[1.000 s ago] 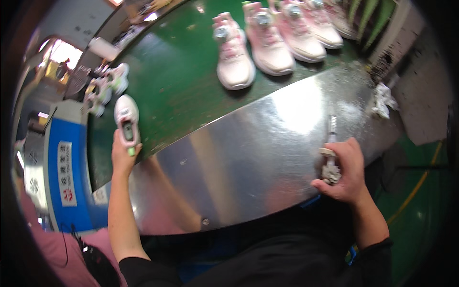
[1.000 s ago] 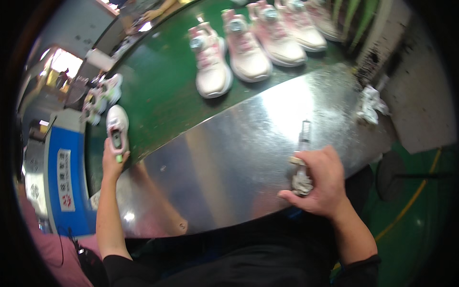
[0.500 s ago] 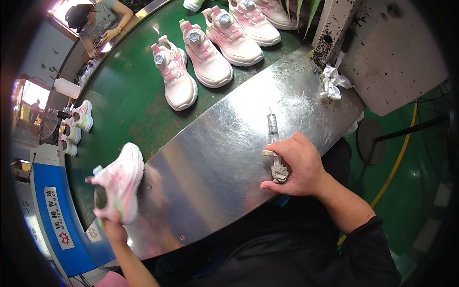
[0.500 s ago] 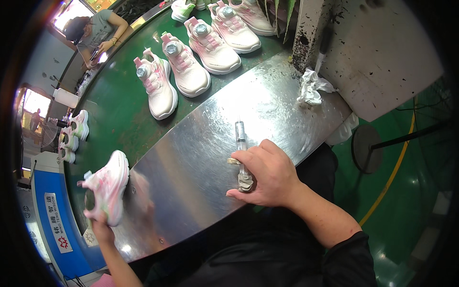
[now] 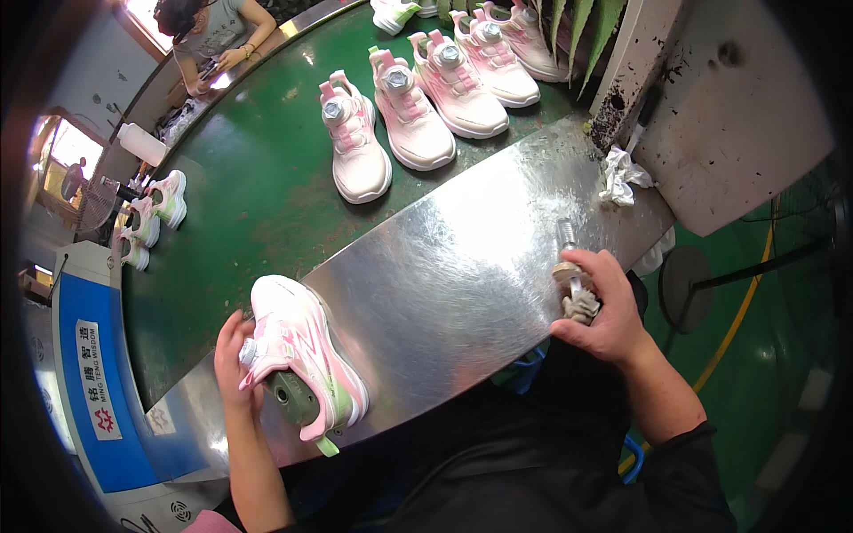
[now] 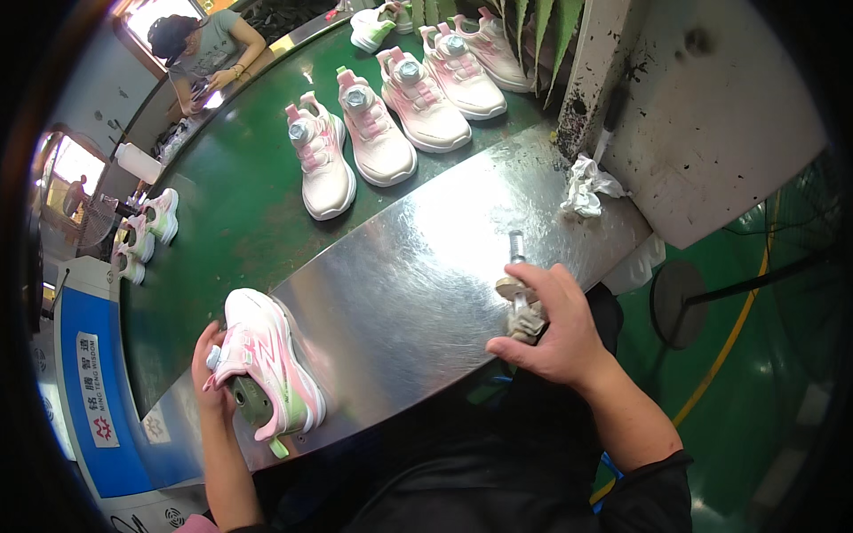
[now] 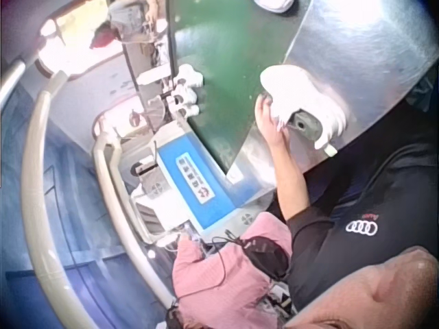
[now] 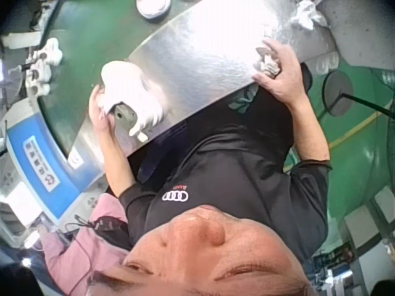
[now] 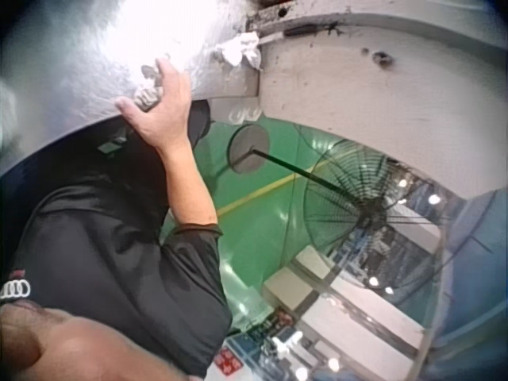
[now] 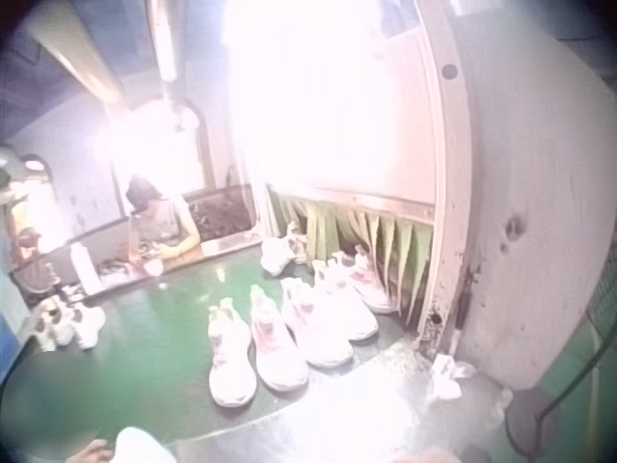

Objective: The person applies liquid adhesive along the sole seams of shoes using a syringe, turning each shoe by hand to coat the edges.

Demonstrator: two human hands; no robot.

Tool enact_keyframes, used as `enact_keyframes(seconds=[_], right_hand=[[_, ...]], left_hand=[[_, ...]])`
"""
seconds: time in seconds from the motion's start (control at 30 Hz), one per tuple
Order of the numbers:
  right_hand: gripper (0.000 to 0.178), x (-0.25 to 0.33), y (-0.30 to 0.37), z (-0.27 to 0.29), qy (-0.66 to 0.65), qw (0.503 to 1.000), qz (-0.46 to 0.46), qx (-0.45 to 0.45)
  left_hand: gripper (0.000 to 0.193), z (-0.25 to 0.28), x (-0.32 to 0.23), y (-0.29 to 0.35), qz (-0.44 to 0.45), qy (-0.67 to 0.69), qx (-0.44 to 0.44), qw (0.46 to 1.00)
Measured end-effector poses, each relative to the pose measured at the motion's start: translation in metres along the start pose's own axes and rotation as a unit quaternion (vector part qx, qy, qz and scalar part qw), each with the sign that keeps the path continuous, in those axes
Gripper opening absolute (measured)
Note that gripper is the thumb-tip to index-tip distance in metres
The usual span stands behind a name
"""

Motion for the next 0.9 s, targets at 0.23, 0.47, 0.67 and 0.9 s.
enact_keyframes(seconds=[0.23,0.47,0.67,0.9], right_hand=[[0.067,0.01,-0.006,0.013,0.055,0.998,0.027,-0.013],[0.067,0.046,-0.007,0.025,0.017,0.993,0.061,0.096],[0.082,0.078,-0.013,0.007,-0.374,0.904,-0.004,0.206],[0.089,0.132,-0.027,-0.019,-0.625,0.719,0.046,0.299]], left_hand=[[0.023,0.011,0.017,-0.063,0.113,-0.134,0.152,0.973],[0.047,-0.11,-0.047,-0.011,-0.043,0.153,0.153,0.975],[0.062,-0.113,-0.02,0.019,-0.012,0.32,0.141,0.937],[0.062,-0.103,-0.021,0.027,-0.053,0.383,0.239,0.891]])
Point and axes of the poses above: each hand's wrist, its own y-axis away from the middle knuckle, its own z-axis out of the back of the hand, x = y × z, the point moved 1 cm from there along -y, towards the middle knuckle, and after that the axes turned 8 degrees about -z, right-handed, at the moved point
